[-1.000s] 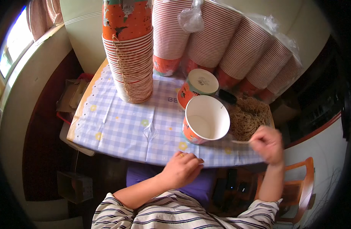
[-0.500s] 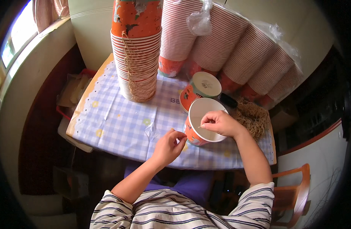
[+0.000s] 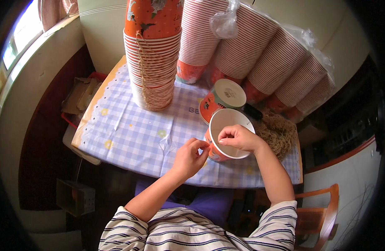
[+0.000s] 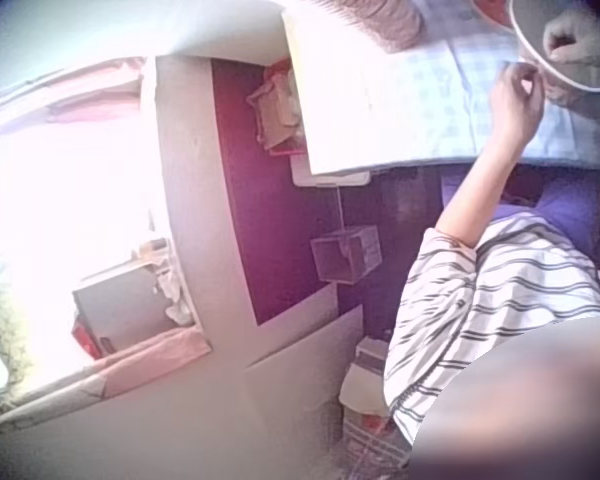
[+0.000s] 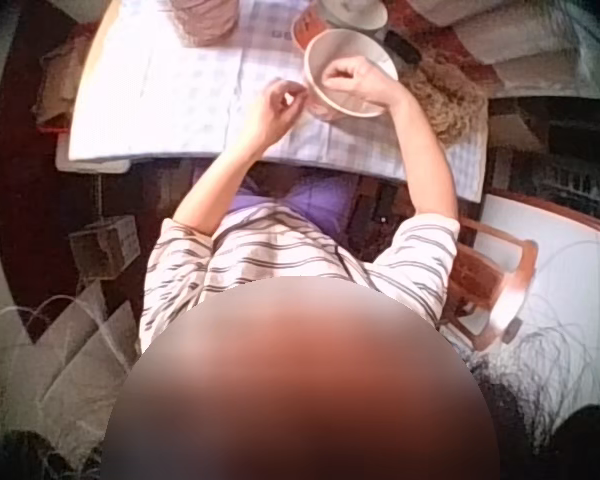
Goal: Attaching string handles to paper bowls for packaging.
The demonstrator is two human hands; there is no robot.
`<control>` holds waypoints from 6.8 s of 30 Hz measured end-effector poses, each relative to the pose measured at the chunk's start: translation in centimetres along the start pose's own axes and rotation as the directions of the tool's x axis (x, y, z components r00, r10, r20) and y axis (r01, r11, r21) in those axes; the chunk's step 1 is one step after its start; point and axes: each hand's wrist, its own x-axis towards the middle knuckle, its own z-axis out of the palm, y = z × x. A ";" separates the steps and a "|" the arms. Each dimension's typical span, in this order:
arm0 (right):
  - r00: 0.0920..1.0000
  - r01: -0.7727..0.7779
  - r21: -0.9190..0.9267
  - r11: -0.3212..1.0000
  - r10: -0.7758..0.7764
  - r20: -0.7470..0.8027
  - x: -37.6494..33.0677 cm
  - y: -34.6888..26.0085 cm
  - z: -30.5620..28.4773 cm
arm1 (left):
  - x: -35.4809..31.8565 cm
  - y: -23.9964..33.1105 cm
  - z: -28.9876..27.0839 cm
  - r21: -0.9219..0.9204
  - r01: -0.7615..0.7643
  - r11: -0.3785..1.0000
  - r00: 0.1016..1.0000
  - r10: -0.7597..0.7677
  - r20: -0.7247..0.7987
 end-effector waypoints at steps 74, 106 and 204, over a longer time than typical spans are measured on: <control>0.604 0.306 -0.607 0.733 -0.643 -0.472 -1.9 -3.2 4.3 | 0.2 0.0 -1.3 -0.690 0.359 0.628 0.926 -0.146 0.349; 0.725 0.300 -0.710 0.636 -0.636 -0.263 -4.0 -2.2 5.6 | -0.2 -0.7 -1.7 -0.667 0.222 0.711 0.943 0.019 0.333; 0.714 0.475 0.748 0.464 0.294 -0.636 -2.0 2.8 15.4 | -3.8 -1.6 1.2 -0.313 0.030 0.949 0.998 -0.043 -0.034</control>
